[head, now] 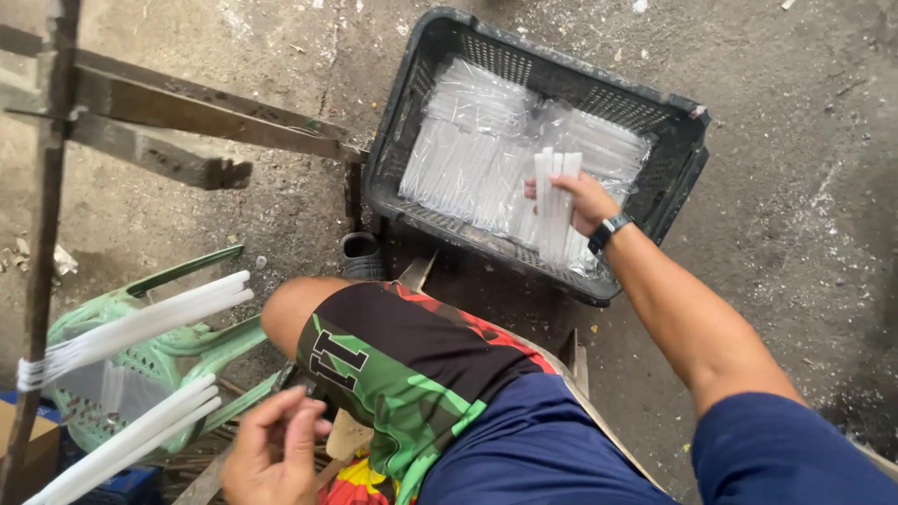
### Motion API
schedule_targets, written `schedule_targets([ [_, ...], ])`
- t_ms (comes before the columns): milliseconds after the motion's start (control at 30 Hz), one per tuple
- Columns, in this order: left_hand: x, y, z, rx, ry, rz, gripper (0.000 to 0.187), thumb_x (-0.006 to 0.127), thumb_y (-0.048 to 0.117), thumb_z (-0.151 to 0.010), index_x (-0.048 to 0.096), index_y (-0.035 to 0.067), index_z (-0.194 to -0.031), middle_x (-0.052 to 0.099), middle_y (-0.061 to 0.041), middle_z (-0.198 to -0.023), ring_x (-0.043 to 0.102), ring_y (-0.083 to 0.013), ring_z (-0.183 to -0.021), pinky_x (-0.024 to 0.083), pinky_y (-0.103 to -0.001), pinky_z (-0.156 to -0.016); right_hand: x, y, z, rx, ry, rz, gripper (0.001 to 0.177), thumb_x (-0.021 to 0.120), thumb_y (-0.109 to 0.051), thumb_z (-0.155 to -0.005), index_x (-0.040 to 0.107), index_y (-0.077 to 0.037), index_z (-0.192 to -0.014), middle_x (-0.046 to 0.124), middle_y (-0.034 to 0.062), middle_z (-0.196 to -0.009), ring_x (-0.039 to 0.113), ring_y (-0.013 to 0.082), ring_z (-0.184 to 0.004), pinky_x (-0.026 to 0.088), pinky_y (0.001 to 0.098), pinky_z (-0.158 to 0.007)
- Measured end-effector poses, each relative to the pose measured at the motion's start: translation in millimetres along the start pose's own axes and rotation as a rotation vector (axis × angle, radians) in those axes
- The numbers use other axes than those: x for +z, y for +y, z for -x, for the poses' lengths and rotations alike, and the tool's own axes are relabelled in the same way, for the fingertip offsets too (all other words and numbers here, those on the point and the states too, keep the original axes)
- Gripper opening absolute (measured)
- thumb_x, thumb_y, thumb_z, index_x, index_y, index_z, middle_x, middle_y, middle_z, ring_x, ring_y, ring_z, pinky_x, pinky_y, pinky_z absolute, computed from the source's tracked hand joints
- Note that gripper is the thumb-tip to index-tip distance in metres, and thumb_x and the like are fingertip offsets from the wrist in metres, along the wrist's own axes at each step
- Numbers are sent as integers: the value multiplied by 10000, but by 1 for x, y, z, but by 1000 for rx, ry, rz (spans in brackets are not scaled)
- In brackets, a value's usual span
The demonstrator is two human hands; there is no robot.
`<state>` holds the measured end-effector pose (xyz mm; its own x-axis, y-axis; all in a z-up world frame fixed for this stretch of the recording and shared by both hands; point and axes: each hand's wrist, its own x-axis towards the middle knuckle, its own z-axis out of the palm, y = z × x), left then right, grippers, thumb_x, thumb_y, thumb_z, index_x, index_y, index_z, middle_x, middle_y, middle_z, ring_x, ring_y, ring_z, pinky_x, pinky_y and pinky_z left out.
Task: Removing bundles of white candles from a wooden drying rack and packaging them into clear plastic bags.
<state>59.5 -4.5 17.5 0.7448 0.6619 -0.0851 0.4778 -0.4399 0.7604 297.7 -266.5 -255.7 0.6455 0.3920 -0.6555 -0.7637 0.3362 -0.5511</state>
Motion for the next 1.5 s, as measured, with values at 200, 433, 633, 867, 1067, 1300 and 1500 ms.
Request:
schedule_targets([
  [200, 13, -30, 13, -157, -121, 111, 188, 546, 59, -784, 587, -7, -956, 634, -90, -711, 593, -118, -530, 503, -199, -567, -47, 20, -31, 22, 245, -255, 322, 440, -176, -813, 576, 9, -1038, 634, 144, -928, 627, 206, -877, 519, 316, -758],
  [433, 17, -29, 9, -298, -137, 75, 210, 555, 75, -774, 598, -7, -963, 641, -104, -723, 607, -141, -568, 556, -250, -578, -35, 39, -47, -23, 262, -416, 379, 446, -142, -830, 426, -33, -1192, 639, 125, -941, 635, 248, -857, 508, 380, -726],
  [633, 16, -36, 3, -124, -237, 76, 227, 504, 101, -809, 562, -7, -1000, 637, -97, -757, 630, -139, -568, 524, -208, -618, -75, 85, -72, 274, 615, 190, 599, 496, -499, -712, 396, -212, -1228, 521, 27, -1156, 554, 138, -977, 472, 334, -796],
  [867, 19, -48, 9, -268, -154, 183, 219, 525, 59, -791, 575, -28, -986, 622, -132, -743, 606, -155, -572, 557, -249, -591, -36, 78, -44, -102, 405, 1483, 486, 447, -142, -783, 371, -80, -1258, 300, 195, -1302, 364, 353, -1150, 368, 465, -903],
  [1067, 19, -49, 12, -207, -161, 106, 229, 532, 103, -781, 588, -2, -977, 643, -99, -737, 622, -129, -564, 569, -231, -577, 9, 59, -34, 229, 152, 1523, 567, 402, -230, -819, 211, -136, -1345, -31, 68, -1447, 547, 339, -945, 473, 425, -676],
  [1300, 16, -72, 21, -159, -147, 151, 225, 559, 116, -765, 592, 16, -964, 649, -76, -709, 629, -108, -534, 550, -199, -509, 15, 52, -23, 220, 38, 1681, 602, 439, -204, -812, 183, -148, -1354, -91, 43, -1449, 479, 322, -1076, 520, 336, -623],
  [1500, 18, -70, 23, -168, -143, 150, 227, 540, 131, -779, 598, 7, -961, 655, -81, -718, 638, -112, -535, 530, -181, -533, -9, 82, -35, 63, 147, 1516, 338, 446, -171, -793, 489, -97, -1120, 375, 142, -1223, 500, 329, -986, 419, 448, -850],
])
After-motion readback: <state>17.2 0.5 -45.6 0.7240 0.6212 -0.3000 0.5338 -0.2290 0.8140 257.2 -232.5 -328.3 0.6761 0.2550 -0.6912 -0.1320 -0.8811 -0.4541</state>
